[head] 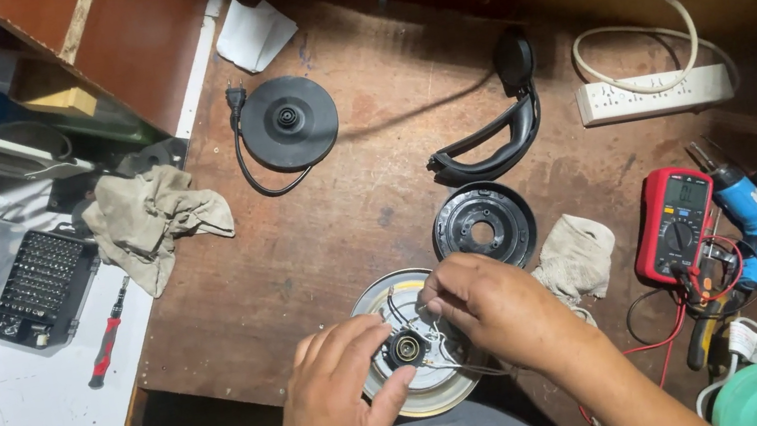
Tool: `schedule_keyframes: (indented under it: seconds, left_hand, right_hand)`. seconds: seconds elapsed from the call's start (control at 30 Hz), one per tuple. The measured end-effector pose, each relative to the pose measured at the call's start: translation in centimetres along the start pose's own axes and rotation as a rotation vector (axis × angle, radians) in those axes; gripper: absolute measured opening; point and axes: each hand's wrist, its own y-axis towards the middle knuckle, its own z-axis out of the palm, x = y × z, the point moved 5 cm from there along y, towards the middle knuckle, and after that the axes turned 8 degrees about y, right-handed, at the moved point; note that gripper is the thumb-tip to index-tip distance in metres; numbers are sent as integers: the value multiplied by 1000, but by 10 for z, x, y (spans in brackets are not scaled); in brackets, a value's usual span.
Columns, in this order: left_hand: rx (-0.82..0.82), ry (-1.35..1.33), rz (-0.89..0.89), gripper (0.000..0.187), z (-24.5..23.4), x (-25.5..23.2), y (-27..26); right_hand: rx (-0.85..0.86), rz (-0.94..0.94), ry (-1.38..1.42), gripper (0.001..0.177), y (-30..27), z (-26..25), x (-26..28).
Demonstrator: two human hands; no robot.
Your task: The person works on a disassembled circular electronic device, using pliers to manipulate internal wires and a screwdriver to adjust components. They briefly retrieve a plastic bottle from a nearby shelf and return to the workbench to continue the repair.
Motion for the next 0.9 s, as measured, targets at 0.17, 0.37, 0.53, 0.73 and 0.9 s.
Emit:
schedule_keyframes:
  seconds: [0.17,0.37,0.53,0.73,0.9]
  left_hand:
    - [-178,-33,48,15,-31,-30,38]
    - [198,207,125,12,23,-40,64]
    - [102,193,183,15,20,-47,72]
    - [68,227,398,23,21,-63,85]
    - [310,183,454,22,45,-41,102]
  right_hand:
    - [-103,8,128,9,-18,0,-1]
    - [-244,29,273,11,-40,-3,-10]
    - [-469,295,420,11,-71,-18,-77]
    - [103,775,-145,32,-118,56,-173]
    - [136,646,-343,60,-96,82,-159]
